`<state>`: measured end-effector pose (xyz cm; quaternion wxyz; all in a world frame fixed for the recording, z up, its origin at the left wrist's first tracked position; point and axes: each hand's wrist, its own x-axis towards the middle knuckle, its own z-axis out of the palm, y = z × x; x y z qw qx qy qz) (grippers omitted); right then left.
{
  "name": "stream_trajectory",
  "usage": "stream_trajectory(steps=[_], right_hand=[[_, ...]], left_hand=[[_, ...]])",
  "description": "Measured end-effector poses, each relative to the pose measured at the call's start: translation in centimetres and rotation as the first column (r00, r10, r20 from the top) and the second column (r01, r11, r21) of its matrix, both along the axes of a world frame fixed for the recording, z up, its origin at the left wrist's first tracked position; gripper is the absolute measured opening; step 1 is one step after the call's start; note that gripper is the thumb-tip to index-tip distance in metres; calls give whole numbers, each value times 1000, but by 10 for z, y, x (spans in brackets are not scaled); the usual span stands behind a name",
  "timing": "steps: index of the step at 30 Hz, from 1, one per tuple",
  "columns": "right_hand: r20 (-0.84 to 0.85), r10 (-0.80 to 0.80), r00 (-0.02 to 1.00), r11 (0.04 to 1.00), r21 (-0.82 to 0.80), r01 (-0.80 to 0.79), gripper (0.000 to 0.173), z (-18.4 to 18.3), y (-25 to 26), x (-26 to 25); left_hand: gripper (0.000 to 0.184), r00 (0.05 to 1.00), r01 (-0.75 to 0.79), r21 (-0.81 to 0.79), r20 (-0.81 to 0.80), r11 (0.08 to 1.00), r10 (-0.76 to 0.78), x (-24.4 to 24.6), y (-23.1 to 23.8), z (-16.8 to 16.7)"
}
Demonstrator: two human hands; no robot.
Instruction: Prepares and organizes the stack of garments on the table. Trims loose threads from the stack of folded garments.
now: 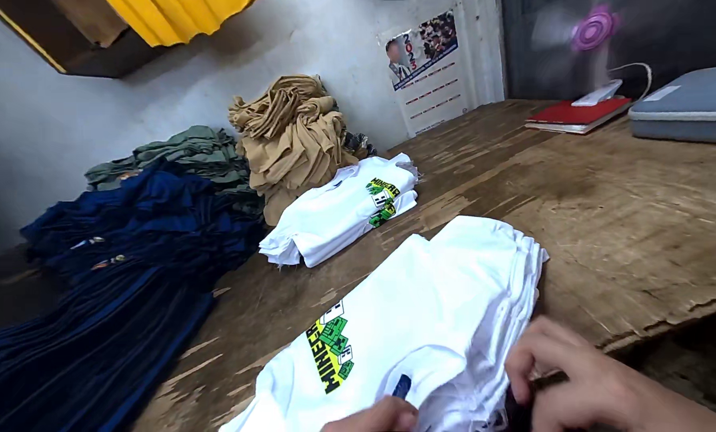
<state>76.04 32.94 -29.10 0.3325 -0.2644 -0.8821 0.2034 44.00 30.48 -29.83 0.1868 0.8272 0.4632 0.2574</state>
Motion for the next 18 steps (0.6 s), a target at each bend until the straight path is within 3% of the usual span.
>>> stream_trajectory(steps=[2, 4, 6, 8, 10, 12, 15, 18], right_hand=[[171, 122, 978, 975, -205, -85, 37, 6, -8, 20], [191, 24, 981, 971, -238, 23, 31, 3, -10, 18], [16, -240, 971, 959, -153, 239, 20, -9, -8, 1], [-235, -459, 857, 888, -146, 436, 18, -23, -3, -22], [-363, -592, 720, 805, -214, 554, 16, -31, -2, -45], [-415, -640, 646, 767, -289, 574, 15, -38, -3, -62], [-490, -685, 540, 721, -346, 601, 18, -49, 2, -87], [-442, -766, 467, 626, -345, 699, 33, -52, 10, -111]], left_hand=[[21, 998, -49, 92, 46, 995, 45, 6, 12, 9], [17, 997, -36, 208, 74, 978, 22, 13, 36, 15], [19, 996, 32, 280, 75, 960, -55, 24, 64, 12], [35, 995, 93, 242, -1, 966, -96, 37, 81, 12], [27, 991, 133, 212, -42, 968, -127, 45, 93, 10], [15, 986, 149, 205, 46, 967, -162, 44, 102, 6], [10, 968, 84, 188, 216, 979, -125, 31, 109, 2], [10, 953, 39, 191, 288, 981, -94, 27, 109, -3]])
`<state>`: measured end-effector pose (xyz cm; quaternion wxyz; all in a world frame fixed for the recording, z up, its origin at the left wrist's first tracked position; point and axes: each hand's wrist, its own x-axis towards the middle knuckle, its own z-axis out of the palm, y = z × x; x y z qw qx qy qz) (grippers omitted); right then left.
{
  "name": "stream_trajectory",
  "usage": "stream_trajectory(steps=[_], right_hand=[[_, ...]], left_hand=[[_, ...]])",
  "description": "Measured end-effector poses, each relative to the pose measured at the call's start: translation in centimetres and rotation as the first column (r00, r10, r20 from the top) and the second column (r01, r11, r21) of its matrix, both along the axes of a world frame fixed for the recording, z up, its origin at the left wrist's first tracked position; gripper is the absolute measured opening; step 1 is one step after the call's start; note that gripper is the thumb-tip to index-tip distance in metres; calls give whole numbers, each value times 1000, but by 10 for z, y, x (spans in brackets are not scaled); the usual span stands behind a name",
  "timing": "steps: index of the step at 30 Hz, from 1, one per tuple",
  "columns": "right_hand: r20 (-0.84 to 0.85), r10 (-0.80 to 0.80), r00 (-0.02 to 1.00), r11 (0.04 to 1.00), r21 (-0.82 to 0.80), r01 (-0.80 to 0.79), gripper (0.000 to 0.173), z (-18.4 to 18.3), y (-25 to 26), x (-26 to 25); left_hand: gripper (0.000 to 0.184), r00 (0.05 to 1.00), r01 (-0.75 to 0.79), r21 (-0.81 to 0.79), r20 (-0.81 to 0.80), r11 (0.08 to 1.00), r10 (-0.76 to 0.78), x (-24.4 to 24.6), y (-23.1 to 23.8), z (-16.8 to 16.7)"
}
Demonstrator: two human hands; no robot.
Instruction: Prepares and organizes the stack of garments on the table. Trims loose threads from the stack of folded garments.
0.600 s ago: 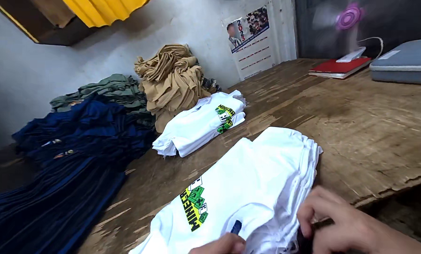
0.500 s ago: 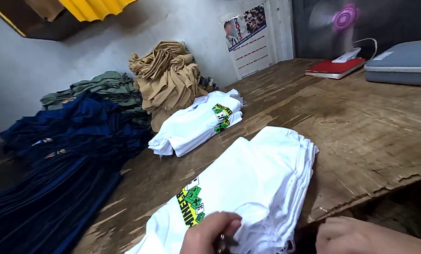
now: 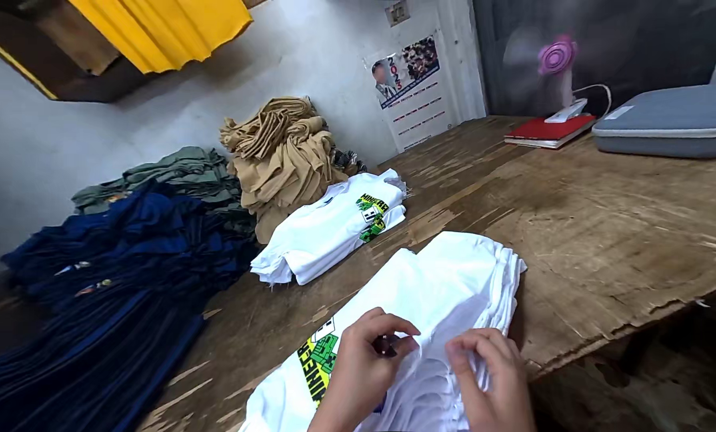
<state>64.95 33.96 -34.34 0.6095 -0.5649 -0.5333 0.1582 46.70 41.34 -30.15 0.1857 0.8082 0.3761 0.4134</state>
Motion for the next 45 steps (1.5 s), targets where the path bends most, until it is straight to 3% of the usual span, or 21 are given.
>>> stream_trajectory(steps=[2, 6, 12, 17, 20, 22, 24, 27, 29, 30, 34, 37, 39, 40, 42, 45], right_hand=[[22, -28, 999, 998, -64, 29, 35, 6, 2, -13], [-66, -39, 997, 997, -73, 34, 13, 9, -8, -8], [-172, -57, 983, 996, -74, 44, 10, -9, -25, 14], [-238, -112, 965, 988, 77, 134, 8, -15, -20, 13], [-165, -139, 976, 963, 207, 172, 9, -18, -17, 10], [-70, -135, 988, 957, 247, 149, 10, -19, -17, 11], [120, -153, 981, 964, 238, 121, 14, -18, -19, 18], [296, -189, 936, 970, 203, 131, 43, -12, -23, 19], [336, -230, 913, 961, 227, 159, 65, -7, -18, 8], [355, -261, 898, 953, 245, 180, 65, -7, -12, 1], [404, -320, 857, 942, 232, 243, 26, -10, 7, -12], [310, -110, 944, 984, 166, 60, 31, -11, 3, -6], [307, -43, 951, 975, 222, -27, 22, -19, 4, 5], [362, -122, 924, 955, 298, 10, 15, -25, 8, 11], [440, -302, 846, 903, 417, 105, 20, -29, 10, 21], [397, -368, 841, 881, 437, 180, 26, -25, 0, 26]], left_hand=[[11, 1000, 9, 38, -2, 999, -9, 4, -3, -1], [15, 996, 1, 143, -93, 990, 13, 11, -14, 0], [36, 965, 4, 237, -255, 972, 58, 3, -28, 11], [16, 915, 55, 626, -343, 778, 212, 19, -31, 17], [14, 858, 163, 694, -451, 701, 247, 36, -29, 17], [13, 834, 188, 687, -488, 702, 255, 42, -25, 14], [9, 858, 114, 617, -456, 779, 236, 39, -23, 14], [37, 919, 24, 252, -386, 967, 78, 27, -18, 21], [29, 955, 85, 65, -291, 994, -63, 19, -4, 15], [21, 960, 143, 13, -243, 990, -135, 17, 3, 10], [12, 928, 321, -119, -160, 939, -337, 13, 14, 9], [12, 940, 228, -194, -212, 954, -267, 21, 10, 17], [13, 957, 158, -199, -211, 967, -200, 28, 10, 14], [15, 967, 130, -190, -192, 973, -167, 29, 11, 11], [28, 984, 95, -151, -136, 984, -115, 25, 11, 8], [32, 989, 101, 20, -106, 995, -99, 11, 2, 9]])
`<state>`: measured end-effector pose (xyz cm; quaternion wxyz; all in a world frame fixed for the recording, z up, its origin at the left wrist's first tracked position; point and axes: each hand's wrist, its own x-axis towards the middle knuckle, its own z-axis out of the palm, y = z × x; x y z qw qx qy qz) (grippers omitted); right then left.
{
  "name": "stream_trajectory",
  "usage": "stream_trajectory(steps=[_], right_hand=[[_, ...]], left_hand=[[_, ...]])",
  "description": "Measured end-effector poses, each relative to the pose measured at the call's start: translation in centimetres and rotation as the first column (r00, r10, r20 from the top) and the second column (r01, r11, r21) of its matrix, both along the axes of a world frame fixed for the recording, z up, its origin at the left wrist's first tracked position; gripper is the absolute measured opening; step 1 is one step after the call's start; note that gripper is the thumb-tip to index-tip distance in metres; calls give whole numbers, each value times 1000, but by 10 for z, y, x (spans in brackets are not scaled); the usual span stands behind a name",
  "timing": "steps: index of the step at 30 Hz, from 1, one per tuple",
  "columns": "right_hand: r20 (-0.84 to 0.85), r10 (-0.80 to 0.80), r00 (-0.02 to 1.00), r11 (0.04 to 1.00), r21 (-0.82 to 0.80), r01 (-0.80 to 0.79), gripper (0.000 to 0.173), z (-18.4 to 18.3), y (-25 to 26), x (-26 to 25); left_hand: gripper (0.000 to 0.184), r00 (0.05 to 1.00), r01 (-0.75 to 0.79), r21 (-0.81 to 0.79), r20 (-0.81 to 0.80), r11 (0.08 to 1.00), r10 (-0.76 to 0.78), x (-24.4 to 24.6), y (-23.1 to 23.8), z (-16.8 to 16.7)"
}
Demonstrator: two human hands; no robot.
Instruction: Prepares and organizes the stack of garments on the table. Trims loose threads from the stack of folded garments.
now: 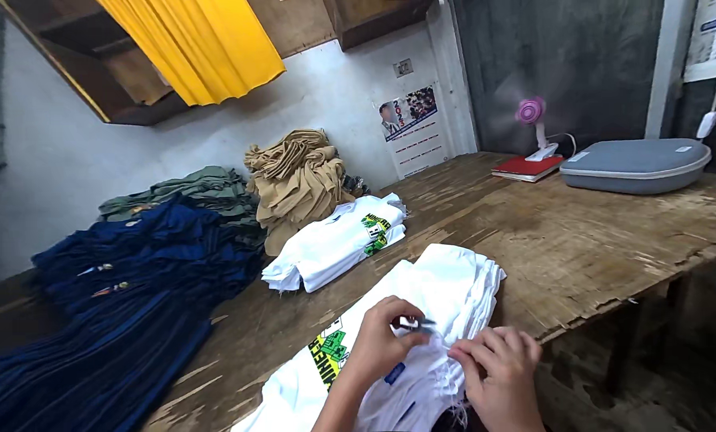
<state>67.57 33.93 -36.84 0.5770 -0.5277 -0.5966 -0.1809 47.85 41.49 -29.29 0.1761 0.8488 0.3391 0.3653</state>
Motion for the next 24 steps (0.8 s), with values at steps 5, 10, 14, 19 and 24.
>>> stream_trajectory(steps=[5, 10, 14, 19, 24], right_hand=[[-58, 87, 995, 994, 67, -83, 23, 1, -7, -6], [-26, 254, 967, 966, -38, -255, 22, -10, -15, 3], [77, 282, 956, 959, -52, -278, 16, -20, -6, 9], [-64, 479, 875, 862, -156, -483, 44, -4, -22, 26], [-217, 112, 970, 888, -417, -196, 24, 11, -8, -5]], left_hand=[[16, 984, -30, 292, -160, 956, 80, 11, -23, -10], [42, 980, -145, -303, -177, 942, 93, 2, -26, 5], [85, 966, -259, -457, -119, 851, 231, 5, -14, 6], [27, 838, -509, -120, -296, 852, 459, 9, -17, 12], [58, 893, -370, -378, -397, 849, 212, 22, -15, 19]])
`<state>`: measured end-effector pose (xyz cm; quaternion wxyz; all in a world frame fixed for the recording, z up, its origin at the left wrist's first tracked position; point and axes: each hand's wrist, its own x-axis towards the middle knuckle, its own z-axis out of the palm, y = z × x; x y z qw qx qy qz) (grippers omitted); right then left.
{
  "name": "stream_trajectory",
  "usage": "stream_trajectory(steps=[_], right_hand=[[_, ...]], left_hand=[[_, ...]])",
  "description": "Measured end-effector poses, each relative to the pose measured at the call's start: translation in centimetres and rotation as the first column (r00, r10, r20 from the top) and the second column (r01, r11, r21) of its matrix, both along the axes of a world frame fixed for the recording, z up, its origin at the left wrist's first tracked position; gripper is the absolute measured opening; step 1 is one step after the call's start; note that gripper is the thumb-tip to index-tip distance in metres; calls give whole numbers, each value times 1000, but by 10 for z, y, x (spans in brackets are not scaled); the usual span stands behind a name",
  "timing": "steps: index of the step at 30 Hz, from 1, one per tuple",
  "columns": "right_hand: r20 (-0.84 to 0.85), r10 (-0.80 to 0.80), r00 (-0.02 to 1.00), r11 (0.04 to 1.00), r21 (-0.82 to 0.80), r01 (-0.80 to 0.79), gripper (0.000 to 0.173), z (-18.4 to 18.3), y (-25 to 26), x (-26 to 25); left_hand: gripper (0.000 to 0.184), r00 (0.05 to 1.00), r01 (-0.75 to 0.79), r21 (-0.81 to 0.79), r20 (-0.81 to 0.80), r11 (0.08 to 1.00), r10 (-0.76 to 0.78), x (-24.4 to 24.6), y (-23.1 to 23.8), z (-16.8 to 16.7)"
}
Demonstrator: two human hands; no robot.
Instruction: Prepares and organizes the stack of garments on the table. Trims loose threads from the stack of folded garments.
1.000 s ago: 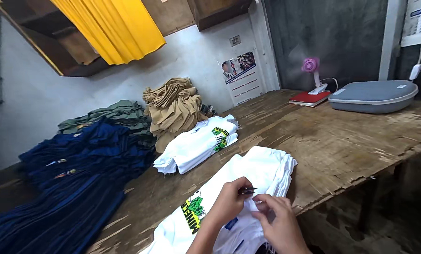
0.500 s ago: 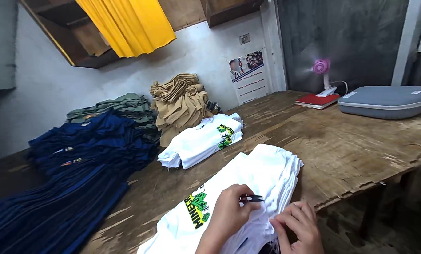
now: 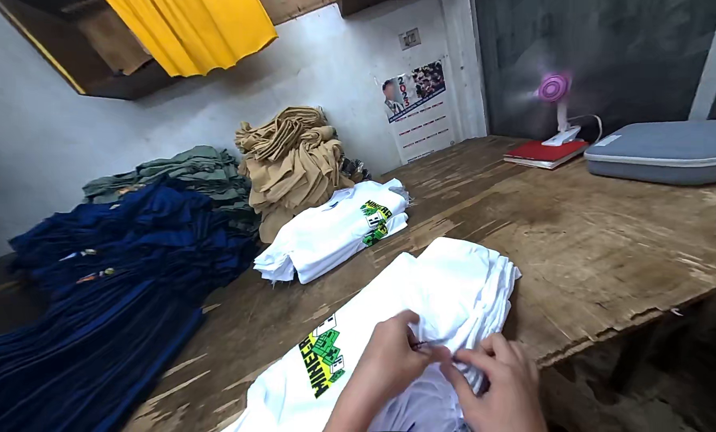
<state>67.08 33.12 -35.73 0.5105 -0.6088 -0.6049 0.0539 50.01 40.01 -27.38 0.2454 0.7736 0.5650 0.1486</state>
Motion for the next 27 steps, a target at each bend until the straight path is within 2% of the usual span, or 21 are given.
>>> stream_trajectory(steps=[2, 3, 4, 5, 7, 10, 12, 14, 16, 20, 22, 23, 25, 27], right_hand=[[-210, 64, 976, 997, 51, -54, 14, -5, 8, -3], [-316, 96, 944, 992, 104, -66, 10, -7, 8, -1], [-388, 128, 913, 985, 153, -73, 9, -9, 6, 1], [-427, 152, 891, 980, 184, -79, 8, -10, 3, 4], [-429, 156, 890, 982, 165, -92, 4, -11, -3, 9], [-433, 145, 890, 983, 168, -78, 4, -11, -5, 6], [-456, 146, 878, 974, 219, -49, 5, -10, -2, 1], [-458, 153, 876, 961, 277, -23, 5, -11, -1, -4], [-401, 158, 902, 951, 308, -29, 8, -12, -3, -4], [-172, 108, 979, 967, 247, -63, 26, -10, -6, 2], [-82, 52, 995, 986, 161, -38, 25, -8, -3, -6], [-105, 62, 993, 989, 143, -46, 18, -9, -1, -11], [-242, 120, 963, 976, 208, -70, 7, -11, -2, -15], [-325, 159, 932, 961, 267, -71, 5, -11, -6, -12]], left_hand=[[51, 977, -145, 277, -113, 950, 182, 7, -2, -4], [47, 965, -153, 472, -117, 869, 233, 6, -2, -9], [45, 973, -109, 628, -91, 771, 212, 1, 1, -17], [44, 986, -51, 707, -78, 705, 149, -4, 1, -20], [42, 995, 55, 793, -91, 607, 28, -11, -5, -20], [17, 970, 244, 861, -213, 446, -119, -8, -20, -13], [16, 923, 383, 841, -327, 383, -206, 1, -28, -11], [21, 890, 455, 828, -411, 327, -196, 10, -29, -15], [20, 898, 440, 838, -404, 322, -175, 11, -23, -21], [14, 956, 290, 821, -221, 493, -194, -8, -12, -18], [18, 964, 250, 796, -151, 551, -219, -20, -7, -18], [17, 963, 246, 797, -138, 551, -230, -25, -5, -20], [16, 958, 264, 805, -154, 531, -244, -32, -5, -20], [15, 949, 289, 795, -165, 534, -268, -34, -11, -18]])
